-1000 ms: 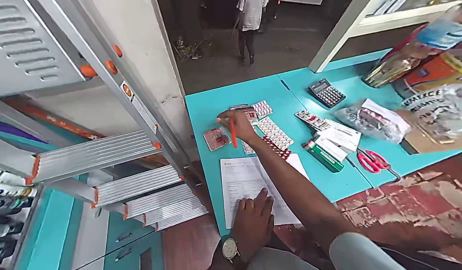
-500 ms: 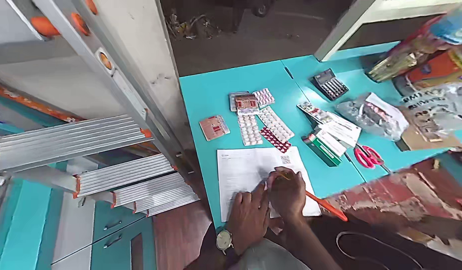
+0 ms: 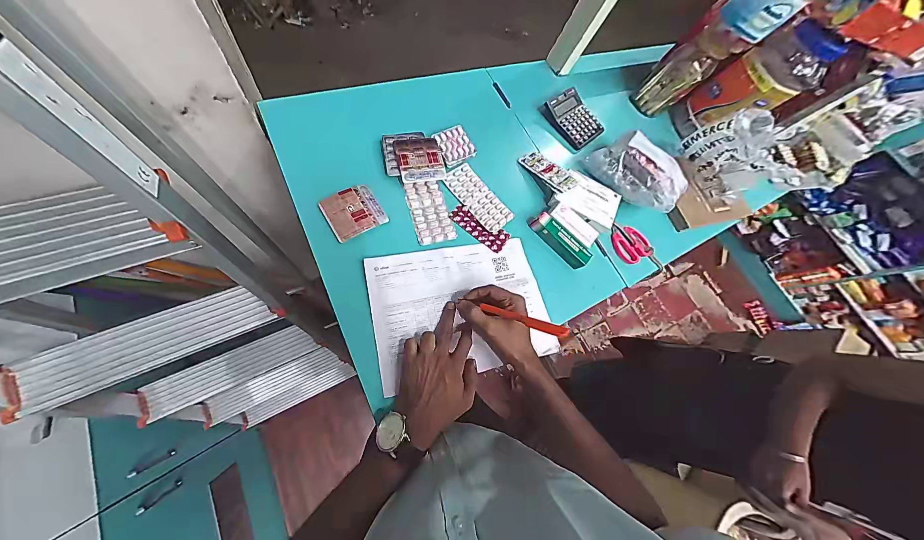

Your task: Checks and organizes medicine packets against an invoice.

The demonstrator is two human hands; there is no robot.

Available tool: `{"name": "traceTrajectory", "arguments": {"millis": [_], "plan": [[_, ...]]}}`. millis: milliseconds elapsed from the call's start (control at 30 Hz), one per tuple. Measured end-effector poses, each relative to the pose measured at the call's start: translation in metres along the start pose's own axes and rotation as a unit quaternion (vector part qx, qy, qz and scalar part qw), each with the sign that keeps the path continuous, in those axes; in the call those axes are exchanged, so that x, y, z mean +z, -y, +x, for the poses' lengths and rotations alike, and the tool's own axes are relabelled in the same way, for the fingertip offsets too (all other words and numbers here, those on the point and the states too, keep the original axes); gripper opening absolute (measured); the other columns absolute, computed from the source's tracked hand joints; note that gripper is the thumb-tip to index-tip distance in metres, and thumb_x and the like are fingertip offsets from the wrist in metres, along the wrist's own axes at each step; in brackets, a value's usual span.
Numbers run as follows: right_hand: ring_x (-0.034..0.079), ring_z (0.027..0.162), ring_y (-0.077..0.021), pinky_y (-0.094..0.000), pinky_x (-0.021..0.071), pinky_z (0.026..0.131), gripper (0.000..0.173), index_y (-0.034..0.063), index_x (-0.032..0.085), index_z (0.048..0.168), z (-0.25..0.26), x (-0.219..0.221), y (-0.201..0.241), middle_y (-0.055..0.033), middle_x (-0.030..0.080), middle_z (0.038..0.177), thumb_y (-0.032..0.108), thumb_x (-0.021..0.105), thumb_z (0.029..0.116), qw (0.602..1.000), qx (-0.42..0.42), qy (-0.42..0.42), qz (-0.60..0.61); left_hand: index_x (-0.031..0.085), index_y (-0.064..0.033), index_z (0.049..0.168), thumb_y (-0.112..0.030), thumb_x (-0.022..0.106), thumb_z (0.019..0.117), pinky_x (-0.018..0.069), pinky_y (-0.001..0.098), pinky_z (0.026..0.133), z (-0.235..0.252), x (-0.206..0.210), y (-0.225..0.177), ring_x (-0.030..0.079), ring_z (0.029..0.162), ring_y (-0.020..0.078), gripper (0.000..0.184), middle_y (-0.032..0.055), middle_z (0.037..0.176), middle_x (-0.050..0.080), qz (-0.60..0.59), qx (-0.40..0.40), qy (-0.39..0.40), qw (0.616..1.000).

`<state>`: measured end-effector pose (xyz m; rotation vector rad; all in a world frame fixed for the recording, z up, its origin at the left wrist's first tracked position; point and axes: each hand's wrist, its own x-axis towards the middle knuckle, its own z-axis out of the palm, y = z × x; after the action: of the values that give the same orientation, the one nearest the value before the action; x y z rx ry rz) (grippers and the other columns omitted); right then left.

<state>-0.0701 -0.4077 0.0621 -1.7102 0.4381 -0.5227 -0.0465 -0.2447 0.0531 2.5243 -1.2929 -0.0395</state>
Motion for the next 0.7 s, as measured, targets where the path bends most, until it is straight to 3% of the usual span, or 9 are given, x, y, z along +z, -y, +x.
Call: {"name": "traceTrajectory", "arguments": {"millis": [67,167,500,700], "plan": [[0.066,0.063,-0.0049,-0.0226,0.0562,0.059,0.005,0.0032,0.075,0.088,0.002,-0.001,-0.001,-0.001,0.072,0.073,0.007,0.075,0.0841,0.998,-0.018,0.002,-0.061,0.069,-0.0266,0.131,-0.045,0.047,0.093,0.0433,0.0496,0.077,0.003,-0.002,-0.003,0.063,0.097,0.0303,0.047,0.0081,0.16,0.043,-0.005,-0.007,0.006,1.0],[0.065,0.059,-0.0062,-0.024,0.0563,0.055,0.005,0.0039,0.074,0.085,0.002,0.0,-0.006,-0.0015,0.07,0.07,0.008,0.074,0.0833,0.996,-0.031,-0.015,-0.086,0.066,-0.029,0.134,-0.047,0.048,0.0917,0.0424,0.0499,0.078,0.006,-0.003,-0.005,0.062,0.099,0.0311,0.05,0.0087,0.161,0.042,-0.001,-0.017,0.013,1.0],[0.065,0.062,-0.0041,-0.0223,0.0556,0.057,0.006,0.0046,0.075,0.083,0.003,0.0,-0.011,-0.0012,0.071,0.074,0.01,0.073,0.0837,0.989,-0.058,0.004,-0.135,0.068,-0.0276,0.133,-0.049,0.047,0.0916,0.043,0.0504,0.078,0.006,-0.002,-0.005,0.062,0.099,0.0313,0.05,0.01,0.16,0.042,0.009,-0.015,0.015,1.0],[0.064,0.062,-0.0052,-0.023,0.0553,0.058,0.007,0.0041,0.073,0.082,-0.001,0.002,-0.011,-0.0016,0.07,0.074,0.011,0.074,0.0831,0.988,-0.058,-0.04,-0.14,0.07,-0.0273,0.128,-0.049,0.051,0.0903,0.046,0.0528,0.078,0.003,-0.001,-0.007,0.065,0.099,0.034,0.048,0.0109,0.157,0.046,-0.003,-0.013,-0.006,1.0]]}}
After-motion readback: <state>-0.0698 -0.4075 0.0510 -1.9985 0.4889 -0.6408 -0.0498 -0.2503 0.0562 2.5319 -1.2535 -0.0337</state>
